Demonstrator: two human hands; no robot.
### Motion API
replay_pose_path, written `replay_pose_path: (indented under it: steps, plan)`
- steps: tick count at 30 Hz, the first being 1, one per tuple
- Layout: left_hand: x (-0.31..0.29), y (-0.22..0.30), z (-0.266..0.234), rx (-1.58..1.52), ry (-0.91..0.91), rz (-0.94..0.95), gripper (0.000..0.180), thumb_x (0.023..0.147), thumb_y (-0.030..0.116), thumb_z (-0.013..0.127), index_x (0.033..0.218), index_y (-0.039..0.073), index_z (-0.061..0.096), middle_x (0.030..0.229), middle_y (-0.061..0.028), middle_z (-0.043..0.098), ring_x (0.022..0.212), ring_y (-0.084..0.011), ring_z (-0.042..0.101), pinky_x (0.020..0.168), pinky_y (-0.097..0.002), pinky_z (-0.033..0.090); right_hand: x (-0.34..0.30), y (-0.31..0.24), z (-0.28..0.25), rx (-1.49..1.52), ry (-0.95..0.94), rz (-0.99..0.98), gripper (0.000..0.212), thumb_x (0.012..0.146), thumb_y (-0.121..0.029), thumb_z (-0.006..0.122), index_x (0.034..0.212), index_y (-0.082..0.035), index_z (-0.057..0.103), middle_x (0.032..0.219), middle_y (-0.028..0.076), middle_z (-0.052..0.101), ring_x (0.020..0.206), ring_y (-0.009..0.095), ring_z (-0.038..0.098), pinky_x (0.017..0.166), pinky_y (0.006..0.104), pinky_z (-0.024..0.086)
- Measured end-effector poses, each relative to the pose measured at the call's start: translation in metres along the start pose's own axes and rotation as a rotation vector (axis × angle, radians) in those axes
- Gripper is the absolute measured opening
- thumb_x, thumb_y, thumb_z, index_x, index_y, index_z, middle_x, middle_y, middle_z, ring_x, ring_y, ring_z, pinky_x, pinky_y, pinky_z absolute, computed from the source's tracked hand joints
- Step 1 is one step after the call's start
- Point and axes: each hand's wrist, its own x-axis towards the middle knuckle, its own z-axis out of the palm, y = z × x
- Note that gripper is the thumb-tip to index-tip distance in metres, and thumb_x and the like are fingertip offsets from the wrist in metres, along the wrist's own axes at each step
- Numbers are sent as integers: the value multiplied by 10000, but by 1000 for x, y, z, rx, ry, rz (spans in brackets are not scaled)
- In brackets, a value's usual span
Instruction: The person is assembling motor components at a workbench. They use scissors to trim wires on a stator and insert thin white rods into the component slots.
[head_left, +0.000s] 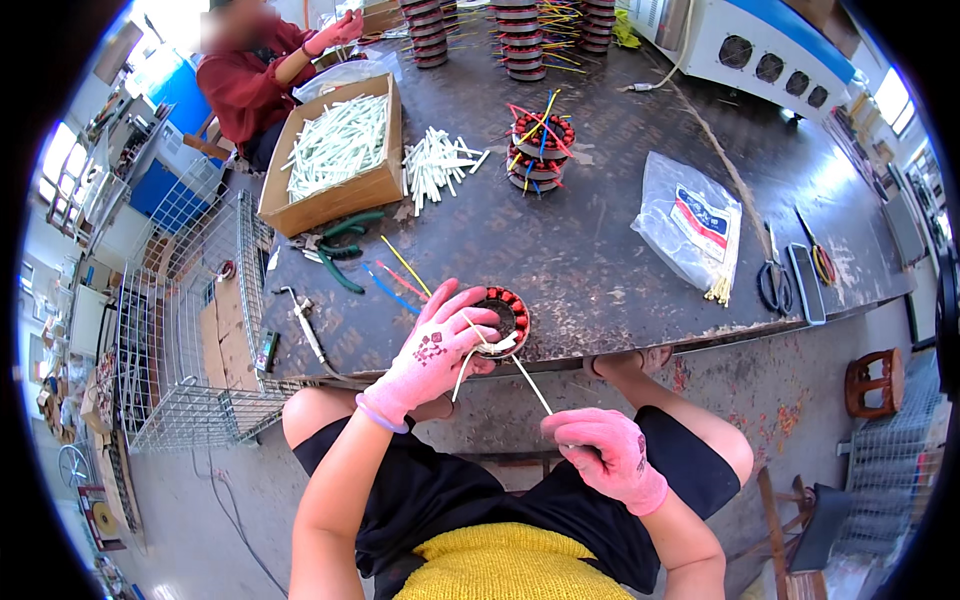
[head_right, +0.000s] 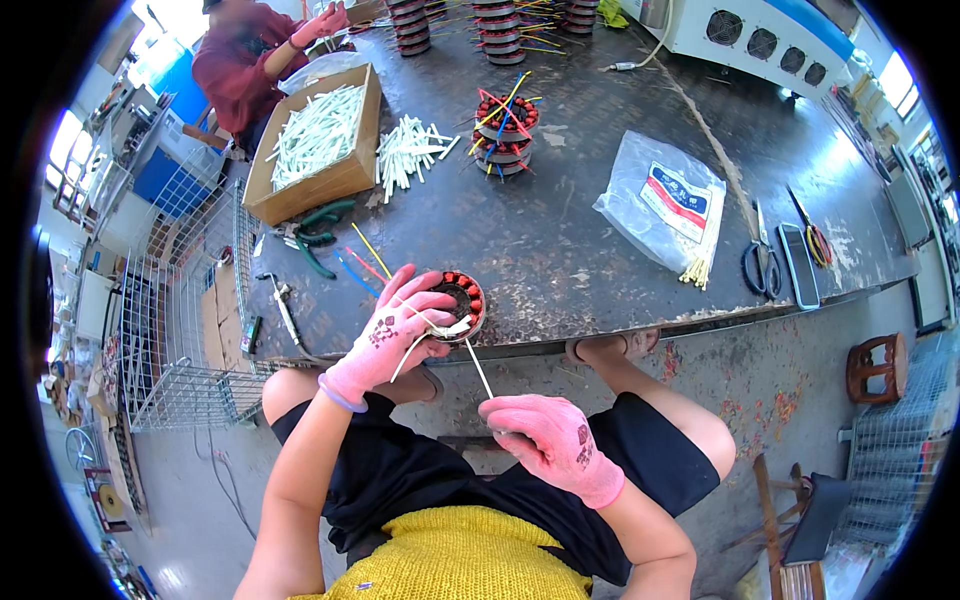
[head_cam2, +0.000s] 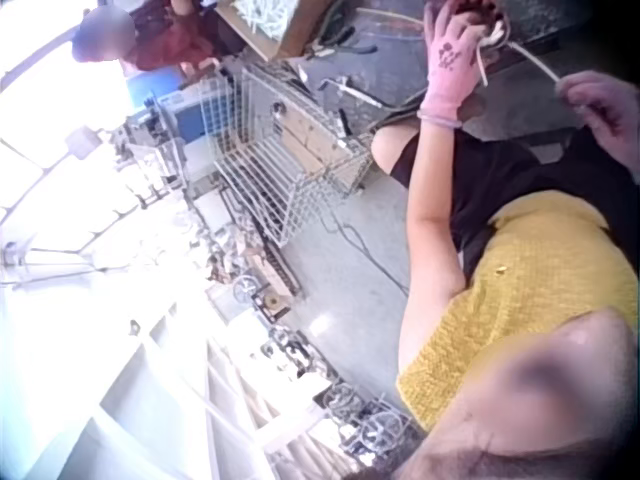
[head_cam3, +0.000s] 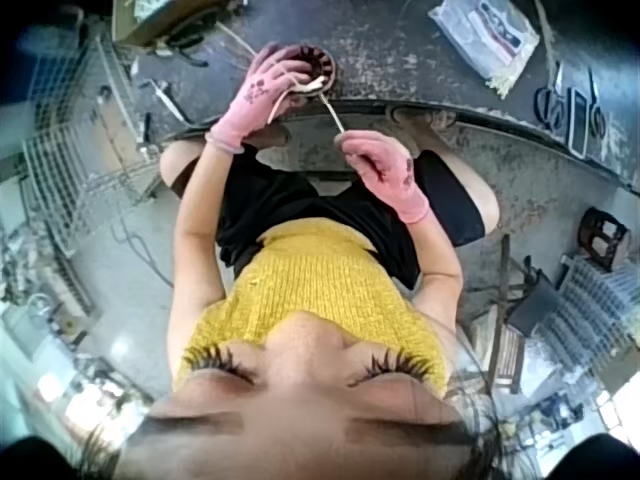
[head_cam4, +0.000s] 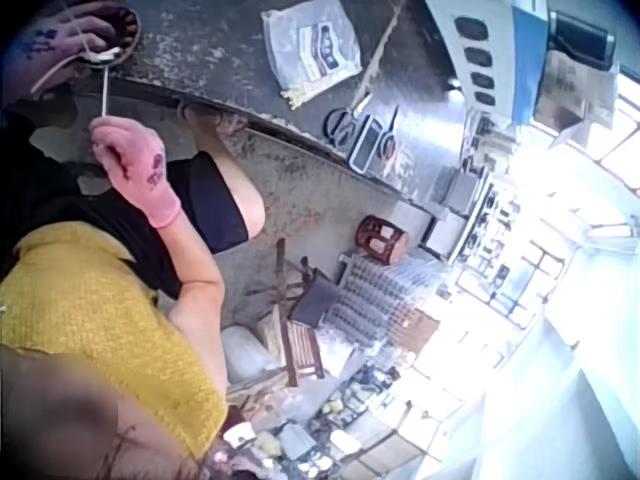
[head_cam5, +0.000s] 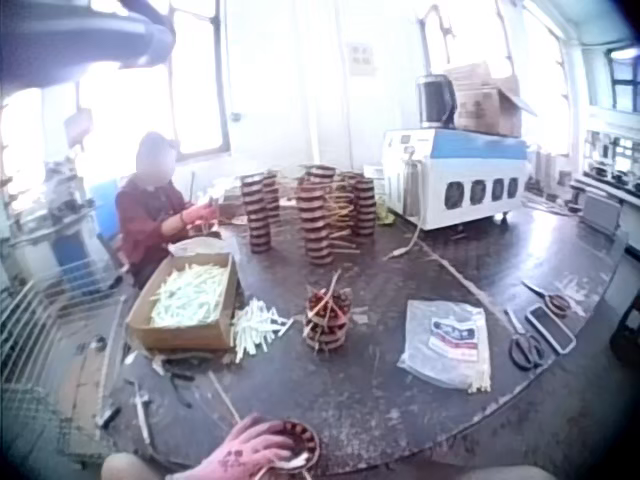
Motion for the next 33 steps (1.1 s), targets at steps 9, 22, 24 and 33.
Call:
replay_pose_path:
  steps: [9,22,24,33]
  plan:
    - [0,-2,1,-29,24,10,369,676,193,821,1013,138,681,1173,-19,655,1310,-296,517,1196,-545,267,4,-4,1,-11,29,-6,208,797,91,652,968,-28,638,1001,168,728,767,269,700,692,324,560]
    - [0,-2,0,-14,-16,14,368,729,259,797,1043,120,663,1212,-30,632,1345,-287,474,1201,-546,257,8,10,12,-12,15,72,318,831,-4,711,1137,-33,629,1117,150,683,927,334,689,774,369,560]
    - [-1,-1,-1,-17,-12,13,376,725,258,798,1047,119,662,1218,-32,629,1346,-284,474,1201,-546,258,12,16,17,-34,1,103,323,845,-16,709,1158,-31,631,1128,157,672,941,336,684,787,371,564]
    - [-4,19,-2,136,111,-127,395,654,284,847,999,149,709,1445,-114,467,1418,-419,325,1186,-578,248,34,55,45,-58,135,94,218,894,6,644,1099,-37,702,1060,115,707,914,240,709,786,324,571]
